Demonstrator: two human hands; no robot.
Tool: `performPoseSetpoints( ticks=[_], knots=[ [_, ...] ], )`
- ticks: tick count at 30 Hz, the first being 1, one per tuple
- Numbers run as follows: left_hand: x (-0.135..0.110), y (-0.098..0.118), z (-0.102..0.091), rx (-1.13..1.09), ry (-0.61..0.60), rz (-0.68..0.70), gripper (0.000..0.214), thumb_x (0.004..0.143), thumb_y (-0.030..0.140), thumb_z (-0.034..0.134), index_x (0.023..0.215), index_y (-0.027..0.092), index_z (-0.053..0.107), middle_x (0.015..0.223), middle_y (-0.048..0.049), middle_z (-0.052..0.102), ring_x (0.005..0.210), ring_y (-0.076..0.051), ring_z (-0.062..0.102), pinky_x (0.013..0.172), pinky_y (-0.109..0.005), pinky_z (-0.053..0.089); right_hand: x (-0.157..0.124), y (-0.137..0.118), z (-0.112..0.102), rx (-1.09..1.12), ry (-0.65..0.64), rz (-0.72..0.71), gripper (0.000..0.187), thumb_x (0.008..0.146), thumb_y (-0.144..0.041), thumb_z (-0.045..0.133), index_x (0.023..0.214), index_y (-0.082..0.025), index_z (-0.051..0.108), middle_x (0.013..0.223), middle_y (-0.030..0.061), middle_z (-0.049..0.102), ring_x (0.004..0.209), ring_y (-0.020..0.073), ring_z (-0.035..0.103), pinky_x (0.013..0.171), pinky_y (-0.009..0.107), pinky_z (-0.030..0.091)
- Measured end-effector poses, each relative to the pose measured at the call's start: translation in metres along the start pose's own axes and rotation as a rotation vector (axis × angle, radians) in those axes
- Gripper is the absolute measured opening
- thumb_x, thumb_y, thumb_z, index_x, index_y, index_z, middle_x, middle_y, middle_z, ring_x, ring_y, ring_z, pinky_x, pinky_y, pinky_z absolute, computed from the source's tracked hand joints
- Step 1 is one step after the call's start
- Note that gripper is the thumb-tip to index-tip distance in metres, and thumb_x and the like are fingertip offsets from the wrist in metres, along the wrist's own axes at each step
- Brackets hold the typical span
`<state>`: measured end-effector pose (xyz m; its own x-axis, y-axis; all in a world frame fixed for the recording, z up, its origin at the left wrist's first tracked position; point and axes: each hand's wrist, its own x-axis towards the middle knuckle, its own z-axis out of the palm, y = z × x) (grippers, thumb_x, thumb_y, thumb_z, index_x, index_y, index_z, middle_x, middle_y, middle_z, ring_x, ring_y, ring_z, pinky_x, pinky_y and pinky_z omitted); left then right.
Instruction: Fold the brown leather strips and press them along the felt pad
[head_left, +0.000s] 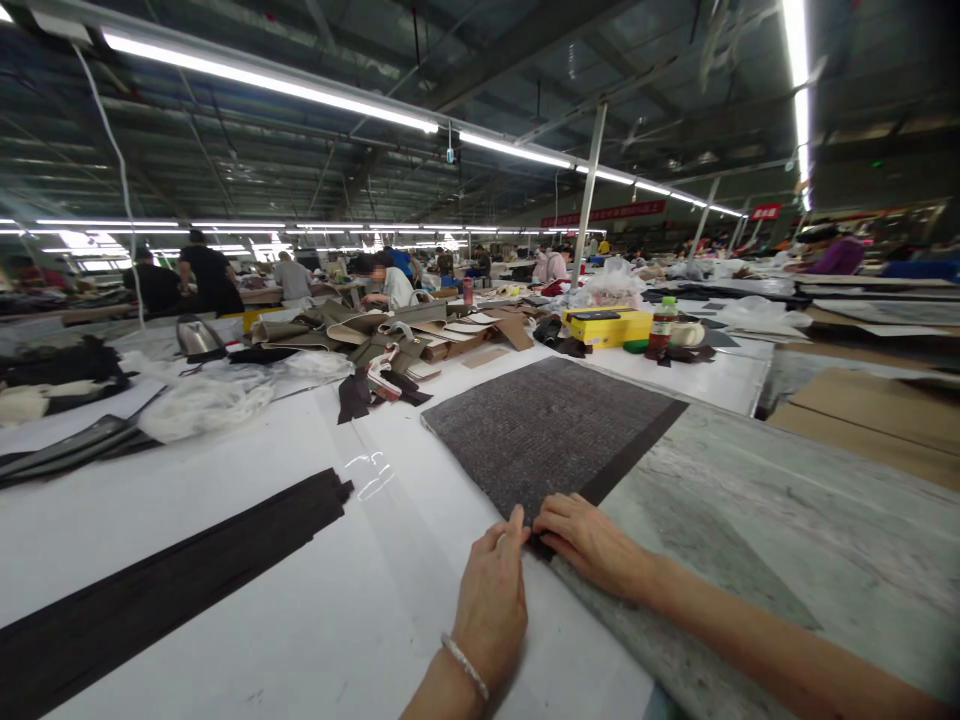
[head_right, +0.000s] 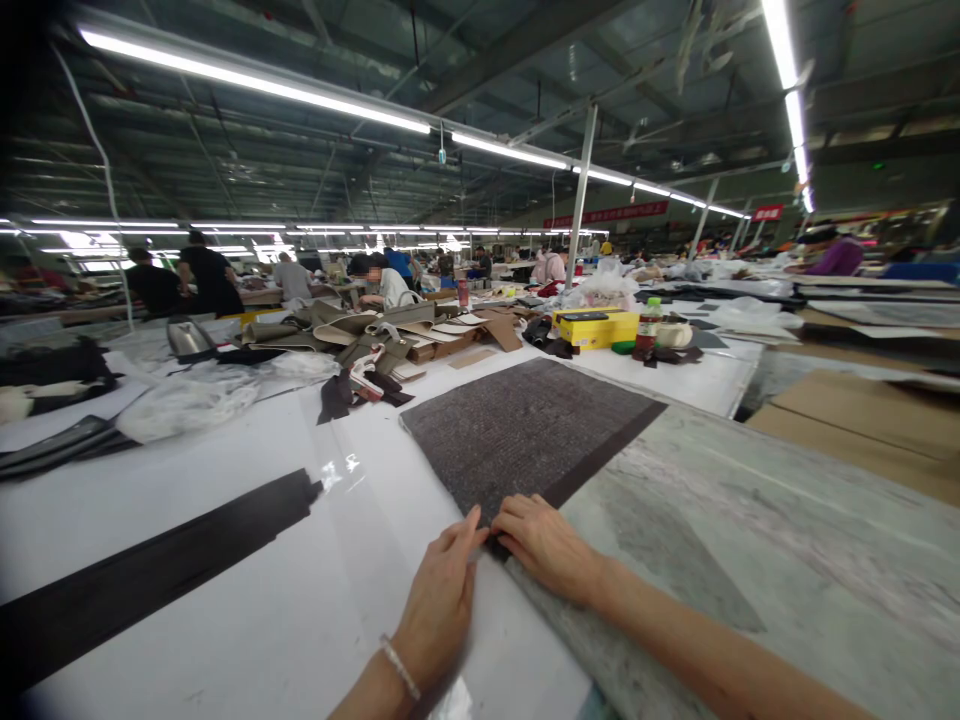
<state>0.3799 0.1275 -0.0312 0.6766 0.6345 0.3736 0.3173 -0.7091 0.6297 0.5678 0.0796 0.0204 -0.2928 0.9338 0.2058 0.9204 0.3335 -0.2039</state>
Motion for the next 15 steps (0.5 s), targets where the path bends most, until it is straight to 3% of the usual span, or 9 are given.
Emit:
performPoseSetpoints(
  ticks=[9,15],
  knots=[
    [-0.0008,0.0026,-0.0023,0.082,-0.029,-0.008,0.067,0.08,-0.002,0.033,0.146,0.007,0.03,0.132,-0.013,0.055,0.124,-0.024,0.042,0.107,-0.037,0.034,-0.0007,0.0014,0.0042,-0.012,0.029,-0.027,0.02,0.098,-0.018,0.039,0.087,-0.018,0.056,0.088,0.0043,0.057,0.082,0.0189,0.052,0.074,0.033,0.038],
    [-0.0026,0.0074,-0.0058,0.185,-0.05,-0.011,0.069,0.08,-0.003,0.032,0.148,0.01,0.028,0.134,-0.0115,0.053,0.126,-0.024,0.042,0.107,-0.036,0.034,-0.0085,0.005,0.0085,0.019,0.132,-0.012,0.024,0.099,-0.02,0.033,0.089,-0.019,0.055,0.086,0.0051,0.055,0.075,0.019,0.05,0.069,0.033,0.04]
  ],
)
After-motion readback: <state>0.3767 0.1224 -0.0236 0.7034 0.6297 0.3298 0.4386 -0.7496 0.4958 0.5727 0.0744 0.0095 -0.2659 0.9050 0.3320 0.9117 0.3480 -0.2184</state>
